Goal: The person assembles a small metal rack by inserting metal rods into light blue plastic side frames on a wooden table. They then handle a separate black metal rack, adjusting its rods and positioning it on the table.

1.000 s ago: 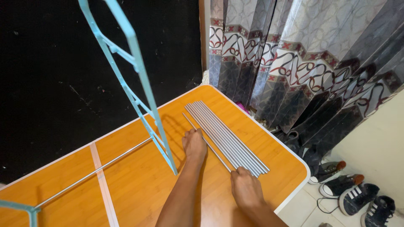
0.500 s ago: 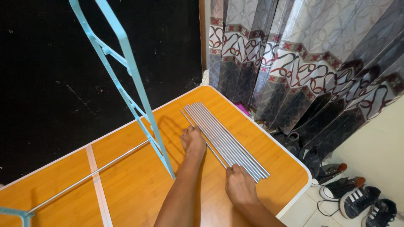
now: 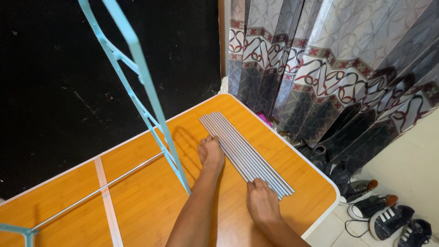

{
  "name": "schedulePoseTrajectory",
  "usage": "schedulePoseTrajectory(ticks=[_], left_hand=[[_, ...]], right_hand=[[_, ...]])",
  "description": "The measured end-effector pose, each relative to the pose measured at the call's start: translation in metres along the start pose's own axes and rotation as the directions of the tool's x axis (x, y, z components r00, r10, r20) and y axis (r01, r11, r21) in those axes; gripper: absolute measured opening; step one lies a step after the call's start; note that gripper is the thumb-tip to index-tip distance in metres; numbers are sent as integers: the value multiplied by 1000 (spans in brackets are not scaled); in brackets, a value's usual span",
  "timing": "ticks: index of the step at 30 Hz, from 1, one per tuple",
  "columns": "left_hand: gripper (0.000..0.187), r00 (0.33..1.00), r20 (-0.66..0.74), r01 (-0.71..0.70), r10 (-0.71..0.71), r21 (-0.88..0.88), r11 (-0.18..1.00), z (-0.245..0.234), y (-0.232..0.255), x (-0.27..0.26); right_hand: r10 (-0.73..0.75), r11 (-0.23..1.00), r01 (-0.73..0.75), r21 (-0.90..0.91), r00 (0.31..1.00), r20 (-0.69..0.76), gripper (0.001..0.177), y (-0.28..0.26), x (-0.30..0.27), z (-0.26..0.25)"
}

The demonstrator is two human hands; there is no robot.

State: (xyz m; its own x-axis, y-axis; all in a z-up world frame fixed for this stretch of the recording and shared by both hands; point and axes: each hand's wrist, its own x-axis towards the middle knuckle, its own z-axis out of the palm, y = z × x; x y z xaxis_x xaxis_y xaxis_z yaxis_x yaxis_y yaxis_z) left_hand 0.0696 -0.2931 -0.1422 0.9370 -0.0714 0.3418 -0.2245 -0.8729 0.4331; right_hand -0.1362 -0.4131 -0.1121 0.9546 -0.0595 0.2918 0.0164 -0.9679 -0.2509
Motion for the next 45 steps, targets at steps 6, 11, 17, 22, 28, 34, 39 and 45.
schedulePoseTrajectory(ticks=[6,11,17,22,28,34,39,45], left_hand=[[28,1000,21,7,-7,-27,1000,-12,6,-6],[35,989,-81,-136,126,-125,983,-42,20,-28],[32,947,-170,-316,274,-329,890,-119,38,-90],[35,931,-166,-365,326,-357,860,-186,27,-154],[36,945,-195,-322,261,-429,844,-248,-18,-218],[37,913,-375,-298,161,-343,891,-301,-84,-265],[39,854,-517,-199,49,-240,950,-335,-129,-299],[40,791,-611,-107,-32,-189,976,-359,-167,-330]], right_hand=[[8,1000,-9,12,1000,18,10,-8,1,-15],[-35,987,59,148,986,-164,19,-20,-7,-42],[15,967,61,248,956,-293,23,-33,-16,-70],[-2,953,117,281,926,-377,26,-51,-31,-82],[-59,927,214,309,895,-442,31,-94,-46,-85],[-140,885,329,328,862,-487,34,-142,-49,-89],[-198,863,397,314,836,-512,38,-177,-49,-88],[-275,844,478,243,775,-569,47,-207,-49,-75]])
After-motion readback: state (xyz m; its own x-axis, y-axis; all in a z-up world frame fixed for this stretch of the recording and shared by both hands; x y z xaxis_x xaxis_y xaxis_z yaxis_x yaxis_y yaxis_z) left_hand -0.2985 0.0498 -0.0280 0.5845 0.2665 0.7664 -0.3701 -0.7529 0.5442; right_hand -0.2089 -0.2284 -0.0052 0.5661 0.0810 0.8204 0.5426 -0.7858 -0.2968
